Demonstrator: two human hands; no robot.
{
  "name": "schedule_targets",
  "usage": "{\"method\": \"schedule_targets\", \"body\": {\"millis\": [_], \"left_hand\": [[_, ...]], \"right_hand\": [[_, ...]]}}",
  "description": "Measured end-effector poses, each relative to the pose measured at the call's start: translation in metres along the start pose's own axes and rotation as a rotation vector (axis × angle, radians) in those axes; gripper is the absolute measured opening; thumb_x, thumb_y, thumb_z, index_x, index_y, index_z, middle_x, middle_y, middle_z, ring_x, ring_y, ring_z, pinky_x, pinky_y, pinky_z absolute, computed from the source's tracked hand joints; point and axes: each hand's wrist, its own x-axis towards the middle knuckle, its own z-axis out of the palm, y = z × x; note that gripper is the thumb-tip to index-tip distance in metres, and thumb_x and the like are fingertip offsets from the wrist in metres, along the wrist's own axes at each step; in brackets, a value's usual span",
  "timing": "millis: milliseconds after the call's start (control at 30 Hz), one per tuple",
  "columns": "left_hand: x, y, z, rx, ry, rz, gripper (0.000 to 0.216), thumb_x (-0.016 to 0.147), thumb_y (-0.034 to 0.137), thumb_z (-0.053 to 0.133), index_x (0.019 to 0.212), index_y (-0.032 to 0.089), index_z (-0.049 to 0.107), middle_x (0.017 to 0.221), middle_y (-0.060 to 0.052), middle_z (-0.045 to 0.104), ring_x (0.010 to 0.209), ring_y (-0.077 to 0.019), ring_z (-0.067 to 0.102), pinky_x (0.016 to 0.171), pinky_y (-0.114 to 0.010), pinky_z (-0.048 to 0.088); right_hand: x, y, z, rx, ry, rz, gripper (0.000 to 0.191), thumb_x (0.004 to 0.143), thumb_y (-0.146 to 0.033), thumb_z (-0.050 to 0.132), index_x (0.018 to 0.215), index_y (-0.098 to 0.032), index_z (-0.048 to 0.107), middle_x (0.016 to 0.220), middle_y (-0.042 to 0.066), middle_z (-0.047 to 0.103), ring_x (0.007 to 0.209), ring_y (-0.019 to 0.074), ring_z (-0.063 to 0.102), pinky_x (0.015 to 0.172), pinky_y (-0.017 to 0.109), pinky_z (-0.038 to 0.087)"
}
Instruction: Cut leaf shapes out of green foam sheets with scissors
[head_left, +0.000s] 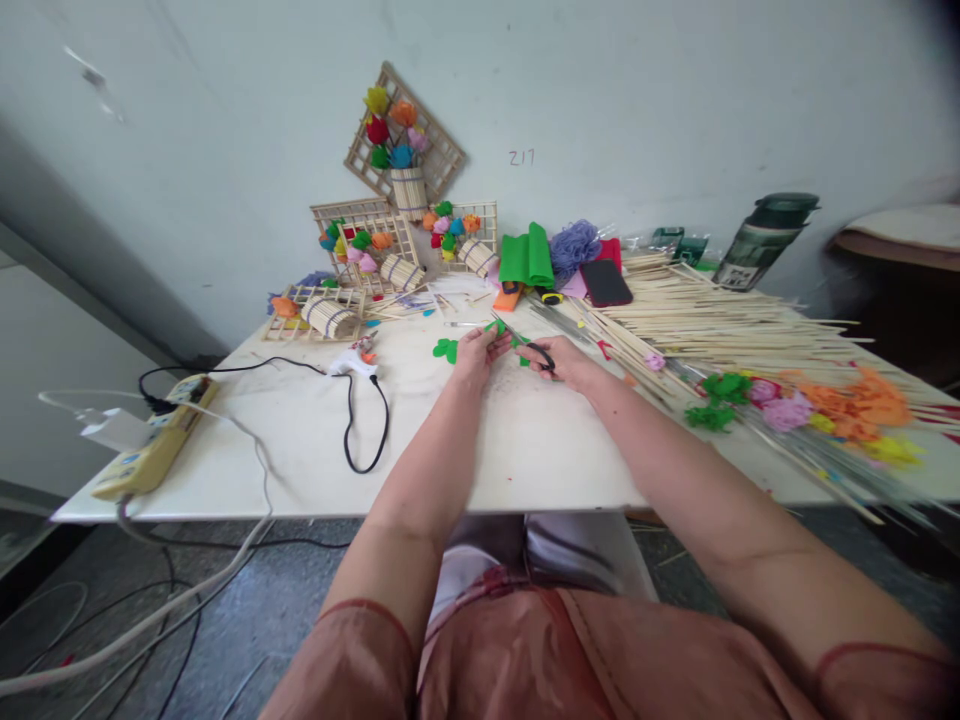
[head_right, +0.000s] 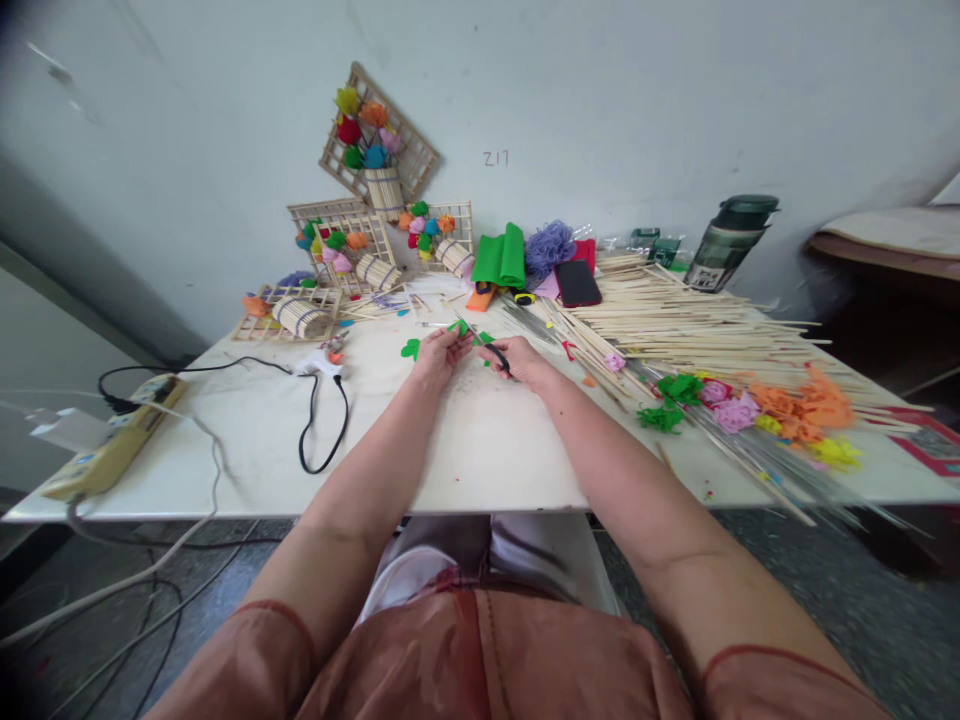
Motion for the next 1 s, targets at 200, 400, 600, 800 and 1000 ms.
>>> {"method": "schedule_targets", "body": {"millis": [200, 400, 600, 800, 1000], "left_hand": [[0.004, 0.0, -0.003, 0.003, -0.022, -0.022, 0.015, 0.076, 0.01, 0.069, 0.069, 0.013, 0.057, 0.076, -0.008, 0.072, 0.088, -0.0191, 0.072, 0.09, -0.035, 0.055], [0.002, 0.001, -0.002, -0.027, 0.006, 0.03, 0.019, 0.08, 0.007, 0.064, 0.065, 0.013, 0.054, 0.071, -0.007, 0.07, 0.085, -0.0184, 0.073, 0.093, -0.037, 0.053], [0.002, 0.001, -0.001, -0.037, 0.021, 0.029, 0.019, 0.078, 0.008, 0.066, 0.065, 0.014, 0.053, 0.071, -0.006, 0.07, 0.087, -0.0185, 0.072, 0.093, -0.036, 0.053], [0.007, -0.001, -0.003, -0.044, 0.018, 0.053, 0.013, 0.081, 0.007, 0.06, 0.07, 0.013, 0.057, 0.067, -0.004, 0.069, 0.075, -0.0152, 0.072, 0.092, -0.036, 0.054], [0.009, -0.001, -0.005, -0.047, 0.04, 0.076, 0.012, 0.08, 0.009, 0.063, 0.07, 0.013, 0.056, 0.068, -0.004, 0.068, 0.08, -0.0171, 0.072, 0.095, -0.038, 0.052]], "right_hand": [[0.0, 0.0, 0.0, 0.012, 0.0, -0.028, 0.019, 0.075, -0.022, 0.073, 0.066, -0.013, 0.059, 0.046, -0.005, 0.047, 0.035, 0.0032, 0.032, 0.032, 0.017, 0.022], [-0.004, -0.005, 0.004, 0.023, 0.009, -0.017, 0.018, 0.076, -0.018, 0.071, 0.065, -0.013, 0.057, 0.046, -0.005, 0.046, 0.035, 0.0032, 0.031, 0.031, 0.017, 0.021], [-0.004, -0.005, 0.005, 0.015, 0.003, -0.029, 0.018, 0.075, -0.017, 0.071, 0.065, -0.014, 0.057, 0.045, -0.005, 0.045, 0.035, 0.0036, 0.03, 0.031, 0.017, 0.02], [-0.004, -0.005, 0.006, 0.029, 0.001, -0.015, 0.015, 0.077, -0.016, 0.069, 0.067, -0.012, 0.058, 0.044, -0.005, 0.045, 0.035, 0.0029, 0.03, 0.031, 0.016, 0.02], [0.004, 0.005, 0.005, 0.03, -0.017, -0.012, 0.013, 0.075, -0.017, 0.071, 0.069, -0.011, 0.061, 0.044, -0.005, 0.045, 0.034, 0.0028, 0.03, 0.032, 0.016, 0.021]]}}
